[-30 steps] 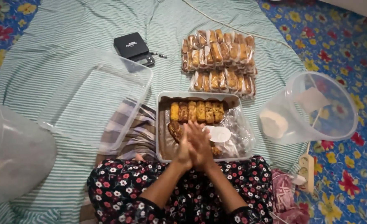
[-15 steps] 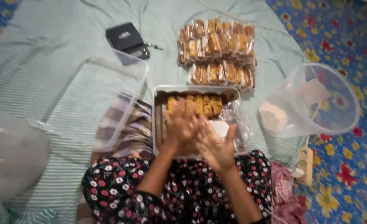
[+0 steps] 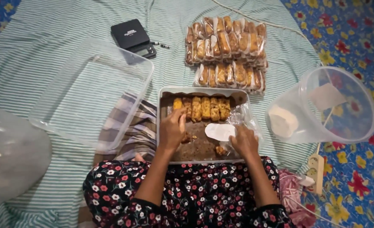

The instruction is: Individually packaging long biscuits into plastic bags from a metal tray.

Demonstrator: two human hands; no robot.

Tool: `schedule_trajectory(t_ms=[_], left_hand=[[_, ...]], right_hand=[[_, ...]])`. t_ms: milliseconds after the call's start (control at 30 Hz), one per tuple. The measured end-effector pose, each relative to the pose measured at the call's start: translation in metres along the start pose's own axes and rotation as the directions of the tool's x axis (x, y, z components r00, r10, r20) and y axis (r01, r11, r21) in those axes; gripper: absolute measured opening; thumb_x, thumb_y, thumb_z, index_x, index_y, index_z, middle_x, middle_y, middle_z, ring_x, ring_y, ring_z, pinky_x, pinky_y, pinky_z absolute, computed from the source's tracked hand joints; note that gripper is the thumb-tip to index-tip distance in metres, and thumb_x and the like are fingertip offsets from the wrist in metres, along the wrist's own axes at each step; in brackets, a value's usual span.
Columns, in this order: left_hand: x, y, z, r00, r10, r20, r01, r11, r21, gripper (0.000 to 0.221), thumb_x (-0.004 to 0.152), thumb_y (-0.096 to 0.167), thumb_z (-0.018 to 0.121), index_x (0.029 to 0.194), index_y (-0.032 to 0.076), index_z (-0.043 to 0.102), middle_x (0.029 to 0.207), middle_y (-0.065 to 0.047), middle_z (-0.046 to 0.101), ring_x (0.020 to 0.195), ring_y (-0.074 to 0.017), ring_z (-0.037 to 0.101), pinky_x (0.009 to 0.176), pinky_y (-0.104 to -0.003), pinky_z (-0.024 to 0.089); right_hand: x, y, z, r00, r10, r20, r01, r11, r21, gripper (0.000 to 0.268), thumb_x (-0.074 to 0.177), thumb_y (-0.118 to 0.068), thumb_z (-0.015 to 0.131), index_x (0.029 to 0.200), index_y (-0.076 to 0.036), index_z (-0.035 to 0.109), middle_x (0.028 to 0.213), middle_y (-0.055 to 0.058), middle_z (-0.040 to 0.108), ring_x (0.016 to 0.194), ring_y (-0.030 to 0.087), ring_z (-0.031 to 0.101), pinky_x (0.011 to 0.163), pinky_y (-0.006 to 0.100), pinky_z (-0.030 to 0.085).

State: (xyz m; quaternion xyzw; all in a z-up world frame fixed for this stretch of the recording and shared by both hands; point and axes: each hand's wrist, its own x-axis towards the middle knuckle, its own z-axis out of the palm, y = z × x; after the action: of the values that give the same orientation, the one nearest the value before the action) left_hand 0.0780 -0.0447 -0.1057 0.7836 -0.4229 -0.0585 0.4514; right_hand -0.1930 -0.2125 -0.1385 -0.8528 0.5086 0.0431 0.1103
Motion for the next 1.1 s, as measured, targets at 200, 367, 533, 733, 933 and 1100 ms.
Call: schedule_trajectory(t_ms=[200,367,533,733,933,1100], left_hand=[[-0.003,-0.007,0.013,0.992,0.016,0.123,-0.020,0.999,0.027,0.025,0.090,0.031,0.071,0.114,0.025,0.072,0.096,-0.001,0.072,0.089,-0.0267,0.075,0.075,-0.039,0.059],[-0.004,0.013,-0.005,0.997,0.057,0.051,-0.053,0.996,-0.066,0.012,0.092,0.022,0.069,0.102,0.017,0.073,0.082,-0.008,0.075,0.077,-0.0327,0.075,0.067,-0.042,0.058],[-0.004,0.061,0.003,0.847,0.437,-0.303,-0.467,0.883,-0.033,0.046,0.090,0.001,0.053,0.135,0.008,0.060,0.112,-0.019,0.067,0.097,-0.0402,0.068,0.081,-0.046,0.057],[-0.044,0.052,0.044,0.658,0.727,-0.194,-0.711,0.686,0.157,0.041,0.083,0.015,0.068,0.124,0.017,0.067,0.106,-0.015,0.062,0.084,-0.0333,0.064,0.085,-0.048,0.052],[-0.042,0.077,0.010,0.786,0.614,-0.062,-0.596,0.781,0.185,0.033,0.085,0.032,0.070,0.114,0.015,0.067,0.098,-0.009,0.064,0.077,-0.0268,0.065,0.074,-0.038,0.053],[-0.060,0.049,0.043,0.721,0.692,-0.035,-0.689,0.722,0.068,0.056,0.086,0.010,0.056,0.141,0.023,0.059,0.106,-0.010,0.058,0.076,-0.0297,0.062,0.064,-0.039,0.049]], right_hand=[[0.001,0.001,0.002,0.996,0.061,0.067,-0.063,0.998,0.028,0.049,0.080,-0.044,0.079,0.120,-0.020,0.065,0.116,0.005,0.069,0.116,0.037,0.064,0.094,0.063,0.048],[-0.010,-0.011,-0.012,0.993,0.120,-0.011,-0.099,0.871,0.482,0.055,0.080,-0.021,0.079,0.133,-0.016,0.064,0.105,0.016,0.076,0.107,0.036,0.071,0.094,0.050,0.055],[-0.039,-0.049,-0.054,0.981,0.110,-0.158,0.035,0.706,0.707,0.053,0.081,-0.009,0.080,0.131,-0.009,0.065,0.093,0.017,0.074,0.098,0.031,0.072,0.089,0.042,0.057],[-0.057,-0.071,-0.075,0.972,0.158,-0.175,0.073,0.504,0.861,0.050,0.083,-0.005,0.078,0.131,-0.010,0.066,0.090,0.003,0.067,0.087,0.015,0.069,0.083,0.033,0.061],[-0.062,-0.065,-0.067,0.977,0.151,-0.152,0.096,0.324,0.941,0.048,0.087,-0.001,0.074,0.133,-0.005,0.062,0.096,0.003,0.055,0.085,0.015,0.067,0.077,0.034,0.064],[-0.073,-0.069,-0.066,0.982,0.151,-0.110,0.069,0.258,0.964,0.050,0.089,0.001,0.071,0.137,-0.006,0.060,0.098,0.006,0.054,0.083,0.018,0.069,0.075,0.039,0.066]])
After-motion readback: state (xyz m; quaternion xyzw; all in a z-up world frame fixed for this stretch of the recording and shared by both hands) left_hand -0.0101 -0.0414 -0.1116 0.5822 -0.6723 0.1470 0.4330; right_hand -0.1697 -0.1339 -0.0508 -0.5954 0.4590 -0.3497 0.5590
